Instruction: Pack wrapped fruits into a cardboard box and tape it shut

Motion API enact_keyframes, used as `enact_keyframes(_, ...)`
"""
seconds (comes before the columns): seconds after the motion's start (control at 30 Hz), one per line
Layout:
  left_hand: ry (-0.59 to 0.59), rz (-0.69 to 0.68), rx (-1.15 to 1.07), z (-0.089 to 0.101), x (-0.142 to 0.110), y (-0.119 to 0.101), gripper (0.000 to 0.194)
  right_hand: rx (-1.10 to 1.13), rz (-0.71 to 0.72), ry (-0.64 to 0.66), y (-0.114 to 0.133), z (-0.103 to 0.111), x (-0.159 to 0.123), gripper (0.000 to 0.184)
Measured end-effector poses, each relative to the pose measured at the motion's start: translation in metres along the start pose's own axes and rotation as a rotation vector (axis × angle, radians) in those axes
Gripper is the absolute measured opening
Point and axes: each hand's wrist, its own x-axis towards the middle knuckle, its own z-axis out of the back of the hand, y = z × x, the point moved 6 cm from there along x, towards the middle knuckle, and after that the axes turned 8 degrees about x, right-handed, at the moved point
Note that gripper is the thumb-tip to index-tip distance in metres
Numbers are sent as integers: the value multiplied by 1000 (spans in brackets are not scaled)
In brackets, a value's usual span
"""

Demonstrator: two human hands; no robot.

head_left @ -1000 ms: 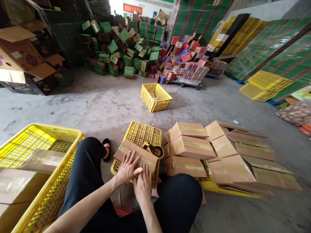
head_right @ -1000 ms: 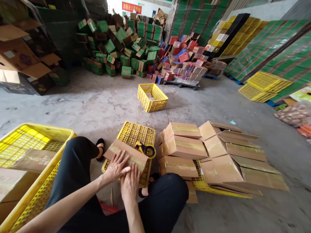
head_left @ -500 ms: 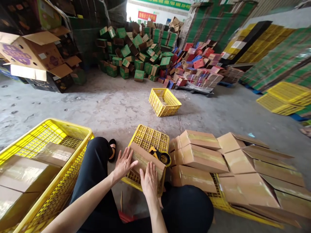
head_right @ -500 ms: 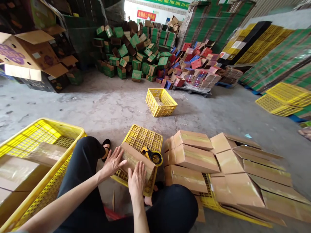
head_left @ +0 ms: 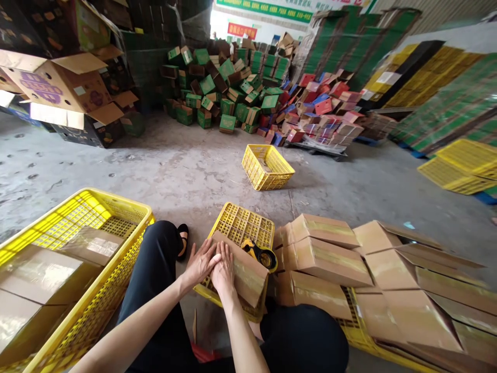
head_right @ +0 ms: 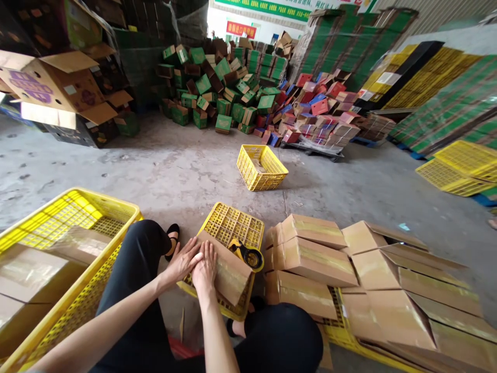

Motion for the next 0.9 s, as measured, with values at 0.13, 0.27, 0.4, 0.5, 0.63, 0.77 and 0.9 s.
enact_keyframes(0.13,-23,15,20,-2,-3,2,58,-23,48,18,-5,8,-10,60)
enact_keyframes(0.27,-78,-11,93,-3,-8,1,65,-102,-64,43,-42,25,-47,60)
enact_keyframes(0.4,-161,-9,166,-3,-15,-14,81,-170,-267,25,-86,40,-90,64)
enact_keyframes(0.5,-183,-46,153,-5,-26,-42,93,-151,-288,-1,-88,31,-109,65)
enact_keyframes(0.63,-127,-168,57,-10,-41,-79,79,-57,-143,-56,-63,9,-116,57)
enact_keyframes(0.77,-31,-200,4,-8,-40,-67,62,40,-141,-135,-79,5,-128,59)
enact_keyframes(0.9,-46,82,14,2,-24,-9,57,169,-349,-288,-131,9,-148,90)
